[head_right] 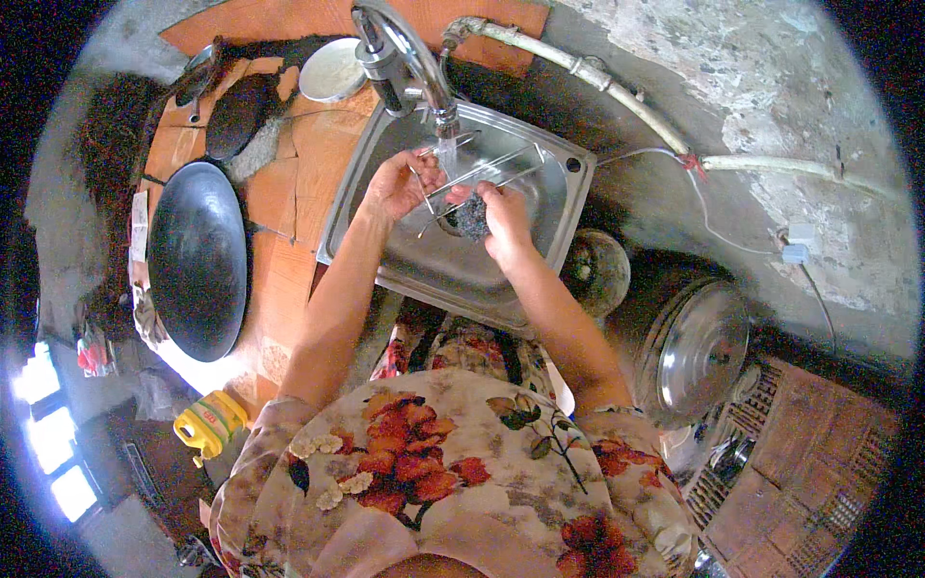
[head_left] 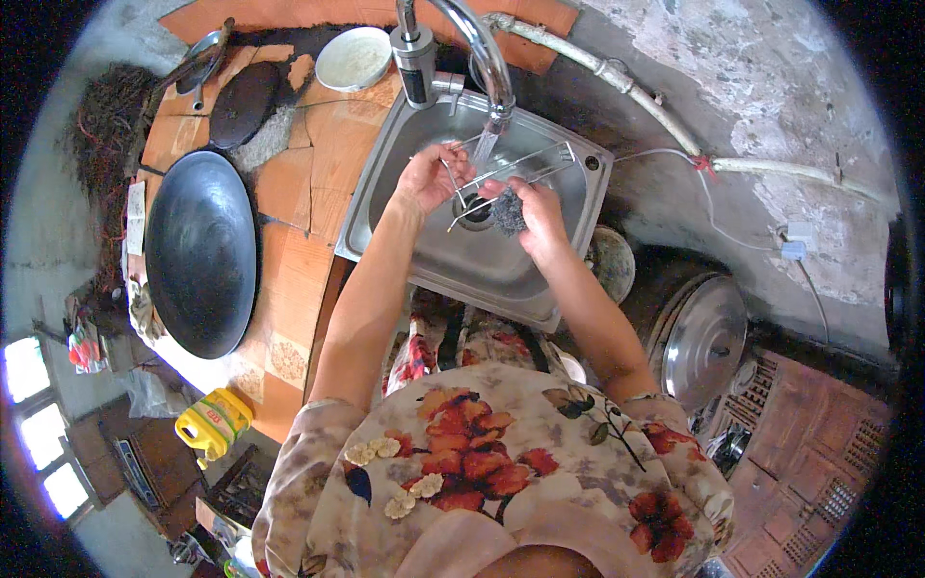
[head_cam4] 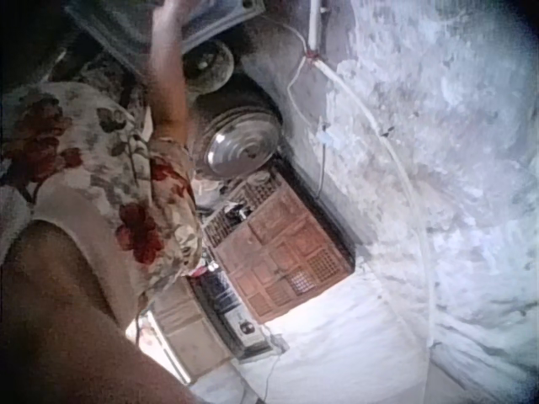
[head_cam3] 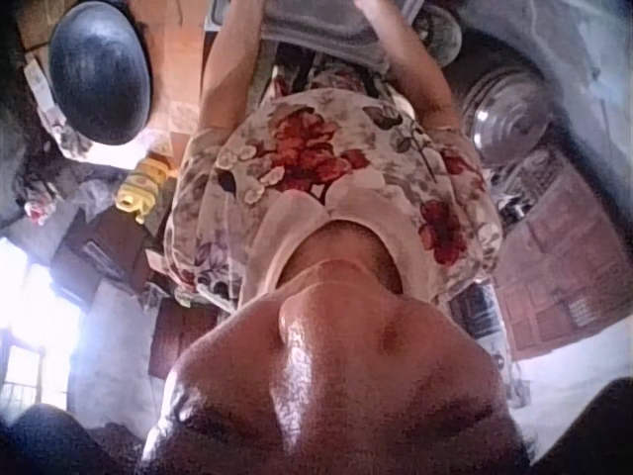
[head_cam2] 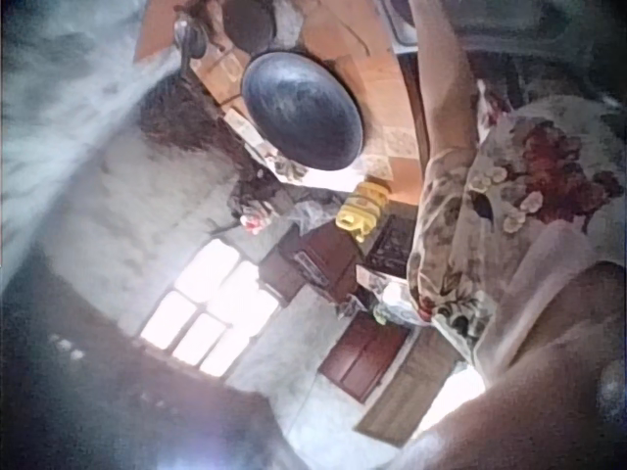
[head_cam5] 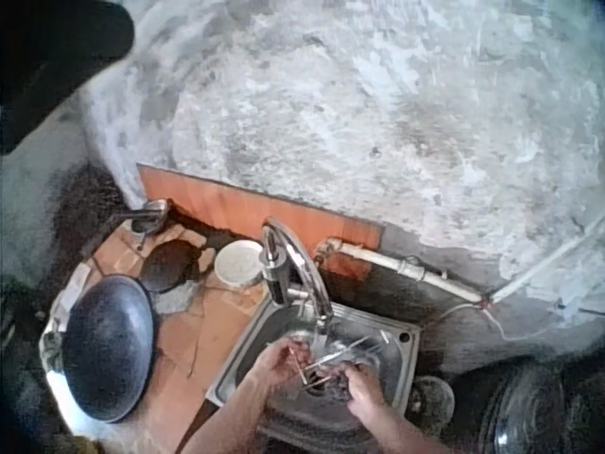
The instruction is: The person washes a metal rack in a sink using a scrub pad and water, scrubbing the wires and frame from multiple angles before rinsing it under the faucet.
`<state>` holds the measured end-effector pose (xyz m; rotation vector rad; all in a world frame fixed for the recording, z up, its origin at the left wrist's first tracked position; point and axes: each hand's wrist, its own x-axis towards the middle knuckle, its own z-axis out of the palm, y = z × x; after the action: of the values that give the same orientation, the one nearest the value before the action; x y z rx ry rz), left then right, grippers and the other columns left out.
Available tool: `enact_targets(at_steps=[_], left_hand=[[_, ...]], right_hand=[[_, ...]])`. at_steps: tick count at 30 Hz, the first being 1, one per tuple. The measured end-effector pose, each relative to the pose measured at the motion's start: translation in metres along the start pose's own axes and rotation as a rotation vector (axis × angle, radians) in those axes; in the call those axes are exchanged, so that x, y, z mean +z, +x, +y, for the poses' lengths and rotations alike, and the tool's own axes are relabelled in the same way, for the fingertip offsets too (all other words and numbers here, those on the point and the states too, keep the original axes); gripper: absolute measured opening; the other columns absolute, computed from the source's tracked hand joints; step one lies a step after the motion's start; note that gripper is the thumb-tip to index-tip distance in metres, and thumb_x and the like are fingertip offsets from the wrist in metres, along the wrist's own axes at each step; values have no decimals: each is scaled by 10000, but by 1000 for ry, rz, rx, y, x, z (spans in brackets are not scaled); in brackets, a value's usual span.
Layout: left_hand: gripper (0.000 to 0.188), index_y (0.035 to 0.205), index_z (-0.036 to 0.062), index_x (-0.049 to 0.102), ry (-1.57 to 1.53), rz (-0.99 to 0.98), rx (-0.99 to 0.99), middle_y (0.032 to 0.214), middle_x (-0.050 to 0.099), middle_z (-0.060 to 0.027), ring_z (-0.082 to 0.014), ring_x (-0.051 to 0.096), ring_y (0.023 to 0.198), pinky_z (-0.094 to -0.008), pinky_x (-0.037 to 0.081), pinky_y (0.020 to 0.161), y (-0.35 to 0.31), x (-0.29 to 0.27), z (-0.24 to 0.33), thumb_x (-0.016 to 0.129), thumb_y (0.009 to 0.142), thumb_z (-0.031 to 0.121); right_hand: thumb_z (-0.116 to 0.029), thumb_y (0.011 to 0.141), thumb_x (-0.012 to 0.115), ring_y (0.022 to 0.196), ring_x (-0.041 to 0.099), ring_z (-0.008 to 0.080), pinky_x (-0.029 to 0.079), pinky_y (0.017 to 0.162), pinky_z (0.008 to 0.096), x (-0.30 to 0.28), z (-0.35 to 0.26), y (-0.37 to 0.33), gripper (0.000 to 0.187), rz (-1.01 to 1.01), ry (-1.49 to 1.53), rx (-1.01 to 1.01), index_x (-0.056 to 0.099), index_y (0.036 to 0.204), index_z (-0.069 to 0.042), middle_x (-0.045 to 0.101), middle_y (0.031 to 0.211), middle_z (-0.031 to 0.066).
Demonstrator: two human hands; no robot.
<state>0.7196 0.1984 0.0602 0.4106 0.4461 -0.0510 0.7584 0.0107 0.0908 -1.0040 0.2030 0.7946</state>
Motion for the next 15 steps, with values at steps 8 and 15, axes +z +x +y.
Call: enact_targets(at_steps=[8, 15], left_hand=[[127, 873, -22, 545, -116, -143, 91, 806, 599, -102, -197, 576, 688, -424, 479, 923, -15, -17, -5, 496, 756, -7], [77, 872, 2, 560, -104, -18, 124, 773, 605, -90, -168, 581, 638, -467, 476, 946, -18, -12, -10, 603, 809, 12]], right_hand=[[-64, 934, 472, 799, 683, 318, 564, 700, 383, 7, 5, -3, 152, -57, -136, -82, 526, 967, 76, 667, 895, 226], [-79, 945, 477, 765, 684, 274, 555, 674, 345, 6, 8, -8, 169, -70, -165, -129, 529, 981, 78, 672, 855, 212]])
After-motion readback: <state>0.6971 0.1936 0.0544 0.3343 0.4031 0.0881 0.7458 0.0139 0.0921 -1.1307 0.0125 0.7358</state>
